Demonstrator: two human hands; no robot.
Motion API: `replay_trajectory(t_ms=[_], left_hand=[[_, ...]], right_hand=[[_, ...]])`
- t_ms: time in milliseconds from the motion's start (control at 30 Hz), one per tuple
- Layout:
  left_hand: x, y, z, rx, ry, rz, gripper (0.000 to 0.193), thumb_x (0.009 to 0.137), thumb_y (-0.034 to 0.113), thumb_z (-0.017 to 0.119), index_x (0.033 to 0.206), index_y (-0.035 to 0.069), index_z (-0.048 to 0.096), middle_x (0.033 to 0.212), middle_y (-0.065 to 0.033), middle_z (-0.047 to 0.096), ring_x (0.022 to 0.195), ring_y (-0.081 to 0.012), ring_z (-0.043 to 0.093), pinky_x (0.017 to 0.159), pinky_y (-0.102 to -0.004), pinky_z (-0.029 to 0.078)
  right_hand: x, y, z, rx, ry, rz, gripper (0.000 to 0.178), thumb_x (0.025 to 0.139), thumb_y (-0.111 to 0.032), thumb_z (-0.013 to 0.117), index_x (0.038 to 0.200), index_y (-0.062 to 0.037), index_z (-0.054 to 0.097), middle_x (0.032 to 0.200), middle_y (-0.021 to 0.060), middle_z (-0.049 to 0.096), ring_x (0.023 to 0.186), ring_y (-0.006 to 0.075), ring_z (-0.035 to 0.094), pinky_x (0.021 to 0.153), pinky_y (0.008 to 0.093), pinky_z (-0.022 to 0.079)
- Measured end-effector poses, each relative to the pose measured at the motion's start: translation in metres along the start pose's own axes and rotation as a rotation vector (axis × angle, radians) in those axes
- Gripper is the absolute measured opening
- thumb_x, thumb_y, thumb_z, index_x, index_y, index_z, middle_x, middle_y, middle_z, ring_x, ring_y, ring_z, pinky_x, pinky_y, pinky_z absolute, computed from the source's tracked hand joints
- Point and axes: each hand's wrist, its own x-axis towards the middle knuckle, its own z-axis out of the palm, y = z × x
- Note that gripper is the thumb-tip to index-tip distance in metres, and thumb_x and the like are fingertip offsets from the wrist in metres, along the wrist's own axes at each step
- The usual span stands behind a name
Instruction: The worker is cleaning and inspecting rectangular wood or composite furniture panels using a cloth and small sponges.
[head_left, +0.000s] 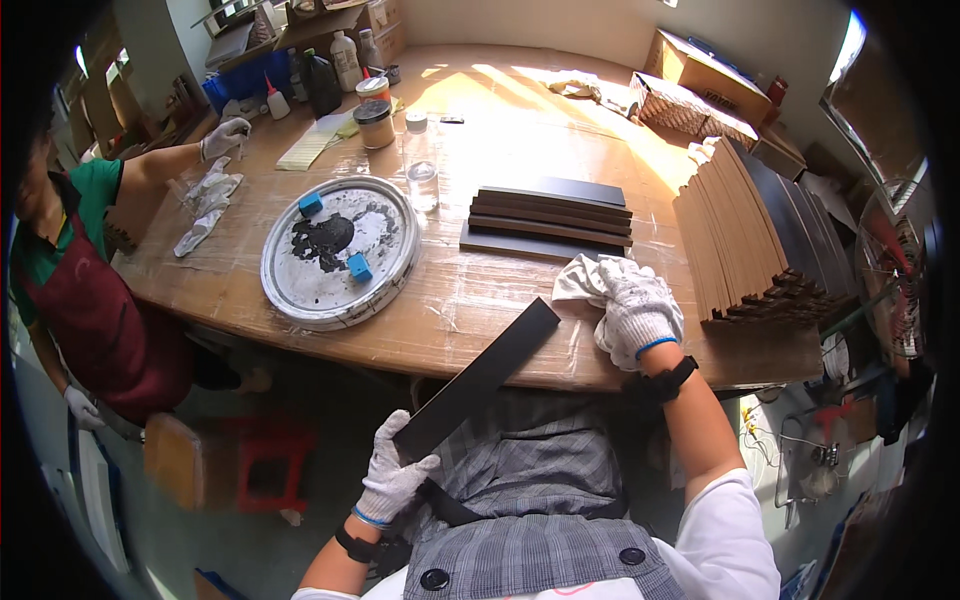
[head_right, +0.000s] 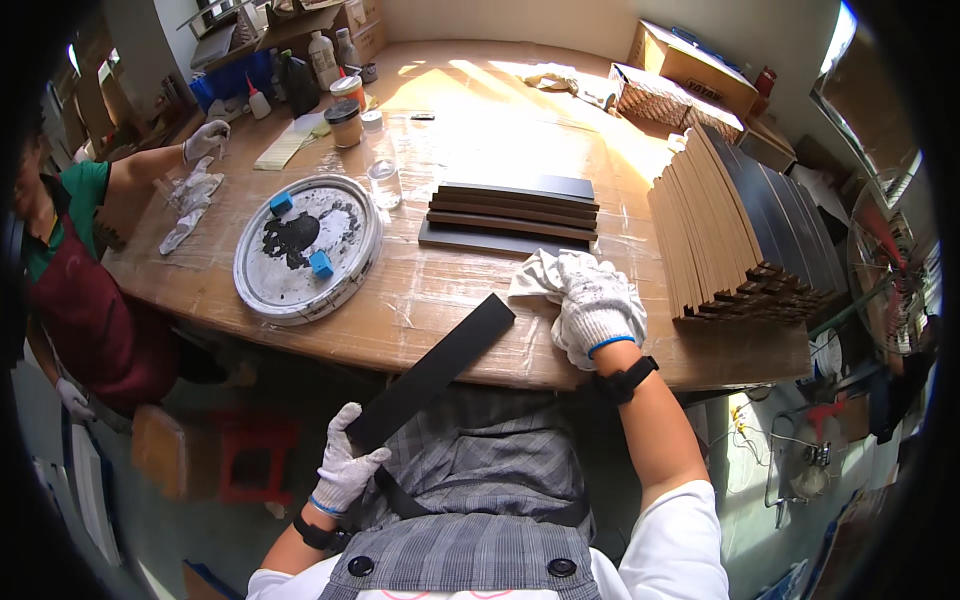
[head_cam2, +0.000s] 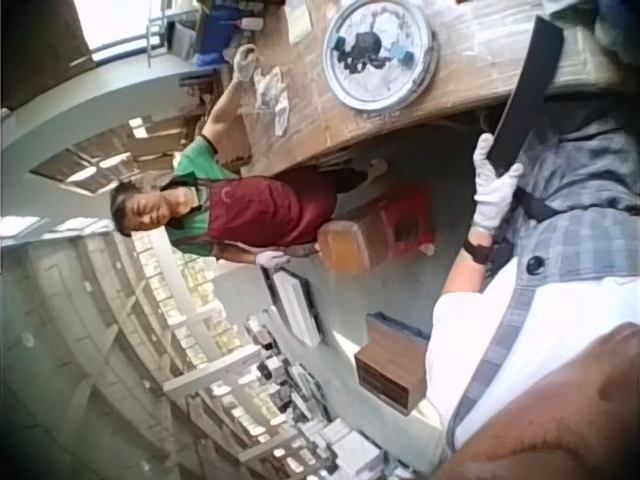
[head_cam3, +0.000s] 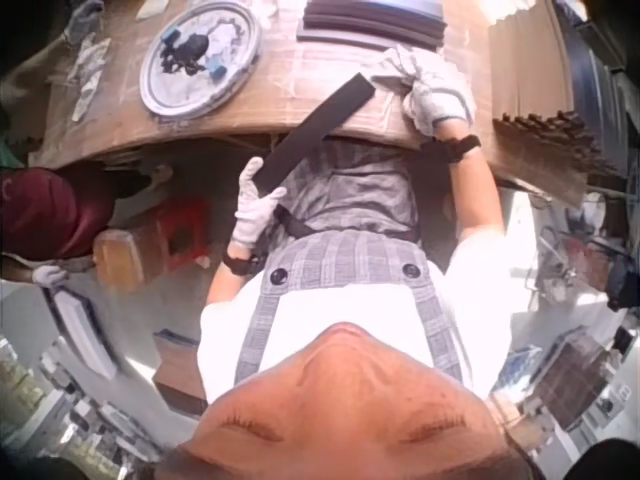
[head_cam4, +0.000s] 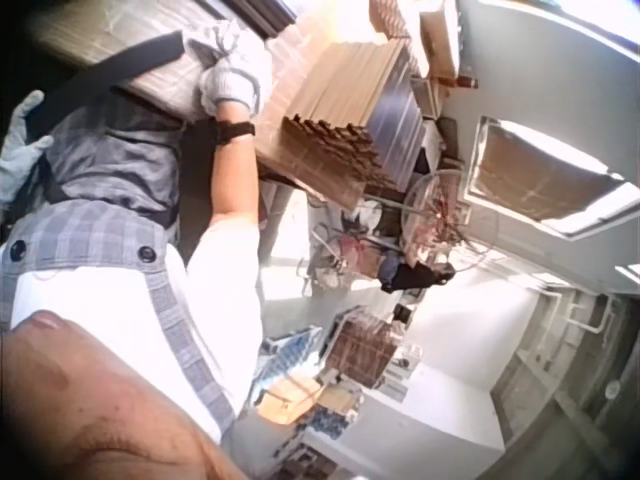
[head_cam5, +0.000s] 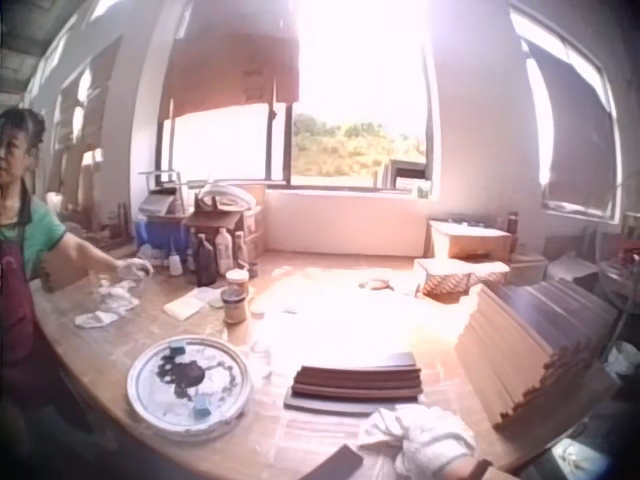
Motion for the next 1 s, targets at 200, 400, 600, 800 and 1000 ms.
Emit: replay_trajectory(t_ms=[200,400,600,800,1000], left_hand=[[0.002,-0.016,-0.004,-0.061,0.012,0.013,0.081,0.076,0.003,0.081,0.140,0.009,0.031,0.127,-0.0083,0.049,0.121,-0.0190,0.051,0.104,-0.0354,0.044],[-0.005,-0.004,-0.005,-0.059,0.005,0.034,0.078,0.078,0.006,0.081,0.139,0.008,0.033,0.128,-0.0077,0.048,0.118,-0.0177,0.051,0.103,-0.0344,0.044],[-0.022,0.020,-0.023,0.208,-0.036,0.092,0.082,0.076,0.013,0.084,0.140,0.010,0.032,0.130,-0.0066,0.045,0.123,-0.0165,0.045,0.106,-0.0340,0.039],[-0.025,0.042,-0.019,-0.458,0.138,0.060,0.086,0.083,0.023,0.078,0.150,0.013,0.024,0.129,-0.0115,0.053,0.116,-0.0232,0.056,0.101,-0.0413,0.046],[0.005,0.036,0.016,-0.767,0.146,0.051,0.054,0.096,0.034,0.059,0.142,0.015,0.038,0.130,-0.0138,0.055,0.103,-0.0252,0.064,0.092,-0.0439,0.054]], right_hand=[[-0.011,-0.006,0.004,0.023,0.195,-0.058,0.065,0.082,-0.027,0.065,0.142,-0.0144,0.044,0.148,0.0169,0.040,0.136,0.0372,0.037,0.113,0.0480,0.028],[-0.069,-0.077,0.028,1.217,-0.881,0.149,0.034,0.100,-0.039,0.050,0.103,-0.0083,0.066,0.085,0.0016,0.066,0.069,0.0099,0.058,0.066,0.0220,0.046],[-0.070,-0.113,0.082,2.207,-0.928,0.501,0.023,0.097,-0.037,0.059,0.102,-0.0144,0.058,0.089,0.0070,0.066,0.071,0.0219,0.062,0.060,0.0333,0.050],[-0.059,-0.154,0.070,2.309,-0.892,0.442,0.019,0.096,-0.034,0.060,0.103,-0.0168,0.059,0.089,0.0063,0.066,0.073,0.0220,0.062,0.064,0.0359,0.051],[-0.064,-0.190,0.050,2.035,-1.019,0.090,0.029,0.099,-0.034,0.055,0.104,-0.0065,0.062,0.088,0.0060,0.066,0.078,0.0189,0.062,0.072,0.0337,0.052]])
